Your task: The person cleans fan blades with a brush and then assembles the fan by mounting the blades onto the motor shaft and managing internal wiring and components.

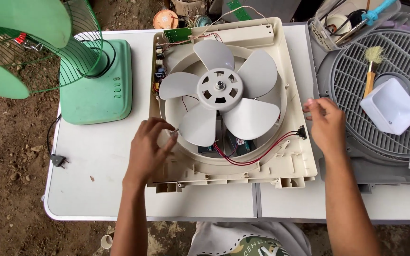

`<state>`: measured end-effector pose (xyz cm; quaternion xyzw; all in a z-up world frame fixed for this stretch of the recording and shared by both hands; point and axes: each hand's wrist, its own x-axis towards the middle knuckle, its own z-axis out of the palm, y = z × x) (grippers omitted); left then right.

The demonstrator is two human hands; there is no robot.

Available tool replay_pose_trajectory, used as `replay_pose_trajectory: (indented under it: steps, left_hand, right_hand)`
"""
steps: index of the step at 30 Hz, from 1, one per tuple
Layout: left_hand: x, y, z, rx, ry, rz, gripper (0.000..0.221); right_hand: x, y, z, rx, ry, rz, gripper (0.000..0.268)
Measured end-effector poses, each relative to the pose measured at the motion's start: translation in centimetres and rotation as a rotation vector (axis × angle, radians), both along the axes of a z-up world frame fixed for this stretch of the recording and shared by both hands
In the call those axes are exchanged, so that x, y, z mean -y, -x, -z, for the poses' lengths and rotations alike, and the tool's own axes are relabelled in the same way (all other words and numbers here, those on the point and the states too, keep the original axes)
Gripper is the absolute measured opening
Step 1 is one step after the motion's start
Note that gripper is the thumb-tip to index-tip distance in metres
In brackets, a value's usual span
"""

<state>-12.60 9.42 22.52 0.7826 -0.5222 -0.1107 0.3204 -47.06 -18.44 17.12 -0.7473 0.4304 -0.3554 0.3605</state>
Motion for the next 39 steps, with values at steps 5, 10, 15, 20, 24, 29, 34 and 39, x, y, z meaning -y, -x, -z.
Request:
replay_pose_trajectory:
  steps: [5,10,15,20,24,29,34,39]
  left_hand:
    - [0.7,2.4,-0.5,0.135,0.007,0.04,0.027]
    - [1.7,3.9,-1.9,0.128,-0.032,0.067,0.047]
    - [2.4,5.3,-2.3,0.104,-0.227,0.019,0.098]
    - [2.2,5.3,-0.4,0.115,-0.215,-0.051,0.099]
    - [2.0,5.6,0.3,0.136,-0.236,-0.127,0.111]
    - [2.3,5.9,1.1,0.148,-0.248,-0.143,0.115]
    - [2.0,5.5,2.9,0.086,-0.289,-0.157,0.11]
    - [1.6,6.0,3.3,-0.013,-0.331,-0.208,0.109]
  right_hand:
    - [3.6,-1.9,3.8,0.11,-0.286,0.007,0.039]
    - [4.1,-2.9,1.3,-0.193,-0.403,-0.083,0.051]
    - [5.1,-3.2,-1.5,-0.657,-0.502,-0.209,0.066]
    - [5.4,-2.9,-1.2,-0.742,-0.519,-0.41,0.052]
    - [9.4,-0.8,5.0,-1.009,-0.392,-0.472,0.026]
    - [6.0,-2.8,0.5,-1.109,-0.317,-0.449,0.024]
    - [6.9,-1.4,0.9,-1.094,-0.381,-0.416,0.029]
    - [2.2,-2.3,-8.9,-0.956,-0.326,-0.192,0.052]
